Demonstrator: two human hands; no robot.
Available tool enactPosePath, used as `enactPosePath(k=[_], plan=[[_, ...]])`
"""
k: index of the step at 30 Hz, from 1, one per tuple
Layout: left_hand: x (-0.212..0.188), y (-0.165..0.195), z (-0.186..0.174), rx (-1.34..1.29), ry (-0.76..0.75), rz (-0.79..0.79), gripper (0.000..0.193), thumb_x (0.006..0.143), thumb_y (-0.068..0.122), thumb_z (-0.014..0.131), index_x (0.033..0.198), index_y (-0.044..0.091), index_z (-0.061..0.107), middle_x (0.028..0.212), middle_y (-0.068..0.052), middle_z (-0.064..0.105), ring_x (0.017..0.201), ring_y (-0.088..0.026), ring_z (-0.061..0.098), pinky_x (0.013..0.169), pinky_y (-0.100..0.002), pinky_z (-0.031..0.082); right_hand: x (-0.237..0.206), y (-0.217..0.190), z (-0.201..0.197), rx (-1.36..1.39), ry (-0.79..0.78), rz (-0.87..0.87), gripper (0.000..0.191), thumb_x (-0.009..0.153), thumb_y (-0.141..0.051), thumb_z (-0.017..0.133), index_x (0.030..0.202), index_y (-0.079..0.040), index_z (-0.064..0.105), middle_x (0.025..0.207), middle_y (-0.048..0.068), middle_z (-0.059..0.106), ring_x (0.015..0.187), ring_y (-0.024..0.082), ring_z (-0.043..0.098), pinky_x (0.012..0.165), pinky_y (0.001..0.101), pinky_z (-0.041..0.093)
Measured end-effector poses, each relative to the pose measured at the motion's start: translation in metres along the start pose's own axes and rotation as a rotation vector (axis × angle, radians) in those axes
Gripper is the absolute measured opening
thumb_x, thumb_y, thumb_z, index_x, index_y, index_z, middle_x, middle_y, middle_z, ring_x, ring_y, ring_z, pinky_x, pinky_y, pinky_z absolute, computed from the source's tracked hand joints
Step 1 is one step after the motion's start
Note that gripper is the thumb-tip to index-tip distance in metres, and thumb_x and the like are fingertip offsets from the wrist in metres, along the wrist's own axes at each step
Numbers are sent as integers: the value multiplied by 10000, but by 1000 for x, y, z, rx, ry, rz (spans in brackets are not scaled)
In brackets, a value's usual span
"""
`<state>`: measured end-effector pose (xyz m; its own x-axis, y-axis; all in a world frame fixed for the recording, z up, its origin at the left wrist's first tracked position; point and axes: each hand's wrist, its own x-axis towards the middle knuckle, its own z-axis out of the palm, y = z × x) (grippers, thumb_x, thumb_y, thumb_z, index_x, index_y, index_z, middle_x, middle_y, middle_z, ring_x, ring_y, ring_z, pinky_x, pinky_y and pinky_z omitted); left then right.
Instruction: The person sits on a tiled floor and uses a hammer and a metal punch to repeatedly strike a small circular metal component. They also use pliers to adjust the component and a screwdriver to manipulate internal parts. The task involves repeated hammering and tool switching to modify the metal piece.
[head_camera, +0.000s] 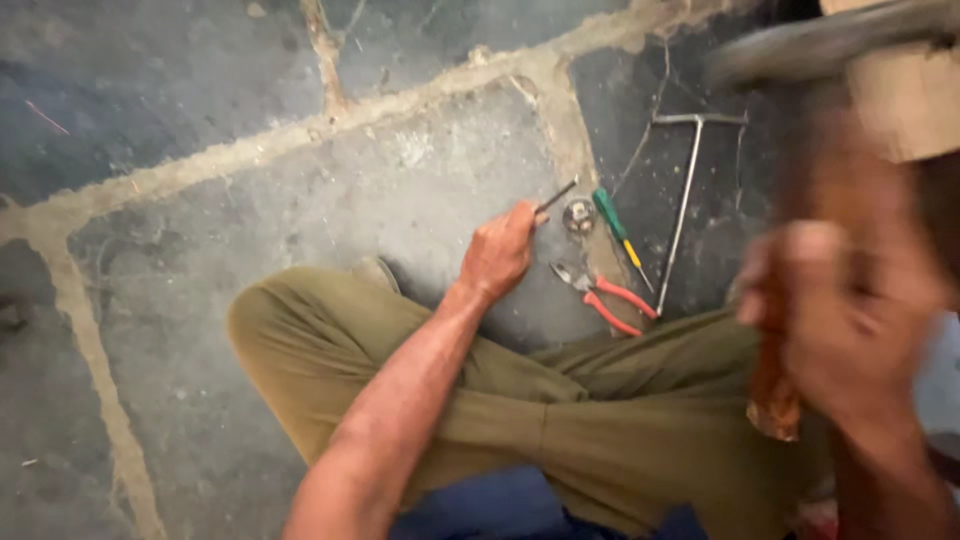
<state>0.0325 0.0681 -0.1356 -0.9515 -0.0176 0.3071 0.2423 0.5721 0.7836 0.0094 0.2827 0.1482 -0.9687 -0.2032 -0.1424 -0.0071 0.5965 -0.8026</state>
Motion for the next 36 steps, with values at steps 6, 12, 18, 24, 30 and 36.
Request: enactPosePath(k=[6,12,18,24,30,36], plan=[[2,3,-5,2,-24,40,100,998,76,574,1097,80,569,864,-205,674,823,-430,672,700,-521,519,9,44,29,-164,-225,-7,629,1033,-259,586,1627,-97,453,1494,149,627,910,265,727,758,372,592],[8,10,-8,-3,-18,-119,116,1032,132,566,1131,79,597,925,-189,703,866,-421,690,724,-503,530,-10,49,56,64,-125,-110,585,1061,-232,555,1605,-84,398,1205,177,636,839,213,644,691,345,538],[20,12,-4,-618,148,-380,296,1151,260,426,1092,21,591,1036,-153,754,994,-276,770,879,-407,626,-14,73,72,575,-83,289,586,1031,-295,533,1587,-150,422,712,62,583,483,98,520,420,254,462],[22,2,-21,-945,263,-431,301,1133,230,469,1140,-13,646,1096,-118,731,1050,-218,730,976,-370,587,-24,131,83,849,4,288,526,1095,-390,480,1550,-130,431,745,82,574,487,135,523,425,264,441],[20,10,-18,-806,182,-379,297,1133,224,491,1124,-17,664,1079,-110,746,1054,-193,733,982,-338,588,-28,144,83,881,50,345,552,1095,-386,473,1590,-158,389,753,78,571,502,134,534,435,267,449],[21,21,-22,-642,115,-393,306,1124,240,482,1128,-2,669,1075,-106,775,1062,-193,758,946,-329,585,-28,140,85,880,32,333,564,1090,-355,482,1605,-144,387,752,82,579,505,134,536,443,274,460]])
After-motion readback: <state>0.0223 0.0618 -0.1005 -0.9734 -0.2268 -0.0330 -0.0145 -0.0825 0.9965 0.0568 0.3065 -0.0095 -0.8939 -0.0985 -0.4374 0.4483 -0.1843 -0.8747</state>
